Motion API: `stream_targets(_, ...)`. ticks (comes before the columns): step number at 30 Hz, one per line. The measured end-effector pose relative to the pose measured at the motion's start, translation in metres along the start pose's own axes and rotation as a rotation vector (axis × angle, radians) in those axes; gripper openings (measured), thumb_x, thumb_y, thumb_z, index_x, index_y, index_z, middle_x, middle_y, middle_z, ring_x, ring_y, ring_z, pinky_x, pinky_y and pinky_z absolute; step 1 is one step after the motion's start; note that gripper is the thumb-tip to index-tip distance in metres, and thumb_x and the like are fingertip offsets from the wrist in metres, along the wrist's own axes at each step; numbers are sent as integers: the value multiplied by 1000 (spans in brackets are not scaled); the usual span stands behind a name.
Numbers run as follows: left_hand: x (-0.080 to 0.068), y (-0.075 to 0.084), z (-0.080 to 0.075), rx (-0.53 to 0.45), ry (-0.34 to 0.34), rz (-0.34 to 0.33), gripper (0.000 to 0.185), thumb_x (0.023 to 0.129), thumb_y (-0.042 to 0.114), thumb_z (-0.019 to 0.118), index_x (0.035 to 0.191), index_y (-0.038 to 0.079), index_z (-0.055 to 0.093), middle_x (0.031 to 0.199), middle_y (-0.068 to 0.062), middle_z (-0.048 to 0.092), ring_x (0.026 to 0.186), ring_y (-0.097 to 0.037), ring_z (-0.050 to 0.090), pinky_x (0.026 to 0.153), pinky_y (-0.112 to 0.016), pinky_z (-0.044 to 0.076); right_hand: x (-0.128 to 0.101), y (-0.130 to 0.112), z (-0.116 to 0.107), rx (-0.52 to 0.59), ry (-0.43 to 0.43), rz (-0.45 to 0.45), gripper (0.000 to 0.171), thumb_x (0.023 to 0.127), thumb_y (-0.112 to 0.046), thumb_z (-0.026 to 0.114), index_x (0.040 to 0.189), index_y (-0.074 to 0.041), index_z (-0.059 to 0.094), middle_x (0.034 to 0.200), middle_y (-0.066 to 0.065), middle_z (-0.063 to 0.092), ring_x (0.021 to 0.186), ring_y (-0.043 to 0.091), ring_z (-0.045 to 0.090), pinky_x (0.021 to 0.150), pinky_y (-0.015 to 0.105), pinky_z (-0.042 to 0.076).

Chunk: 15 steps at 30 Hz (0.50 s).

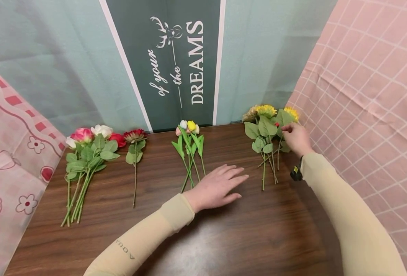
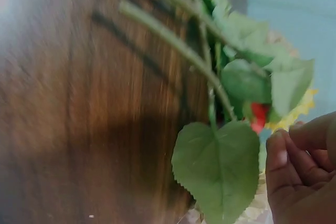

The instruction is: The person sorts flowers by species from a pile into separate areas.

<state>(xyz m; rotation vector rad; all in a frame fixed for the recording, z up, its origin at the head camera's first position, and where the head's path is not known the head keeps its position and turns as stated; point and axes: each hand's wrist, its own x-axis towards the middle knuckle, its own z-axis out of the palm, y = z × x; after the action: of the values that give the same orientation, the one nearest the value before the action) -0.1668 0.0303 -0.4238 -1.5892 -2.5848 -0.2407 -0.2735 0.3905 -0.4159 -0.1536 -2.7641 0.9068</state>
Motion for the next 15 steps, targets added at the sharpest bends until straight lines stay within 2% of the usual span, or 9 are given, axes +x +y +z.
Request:
stream_targets(3,5,10,1,-10,-15,28,62,105,47,53,159,19,40,163,-7,37,150,-26,31,125,-38,11,7,7,8,-62,27,-6,22,97,-7,56,107,9,68,109,31,64,99,48,57,89,57,45)
stream_targets(5,7,14,3,-16,-27,38,62,105,47,53,159,19,40,163,-6,36,151,-25,30,125,-36,10,9,12,12,-87,21,15,23,96,-9,61,103,12,68,115,33,63,105,53,55,97,63,41)
stream_targets(7,8,16,5,-20,-32,45,61,105,46,54,159,19,41,163,-6,37,150,-24,30,125,-36,11,11,16,15,-87,2,57,25,95,-11,64,101,14,69,115,34,63,107,54,54,100,64,40)
stream_targets(9,7,17,8,-25,-35,47,61,105,45,54,158,19,42,162,-7,38,149,-25,33,125,-36,13,12,18,16,-74,-28,104,28,94,-13,67,98,14,70,111,33,66,102,51,58,96,63,45)
stream_targets(11,6,17,9,-32,-35,46,60,105,45,55,157,18,43,162,-7,38,148,-26,35,125,-37,17,12,18,15,-53,-62,163,30,94,-17,67,93,14,69,93,28,69,89,47,61,86,59,49)
stream_targets(13,4,16,10,-46,-36,45,59,105,44,56,157,18,44,161,-8,39,147,-26,37,124,-38,19,13,17,14,-36,-85,217,30,92,-20,70,87,9,69,72,16,67,74,36,62,77,52,52)
stream_targets(15,3,15,11,-59,-38,42,59,105,43,56,156,17,44,161,-8,39,146,-27,38,124,-39,21,14,16,13,-2,-128,270,28,92,-21,72,86,6,70,62,5,65,62,25,62,68,42,52)
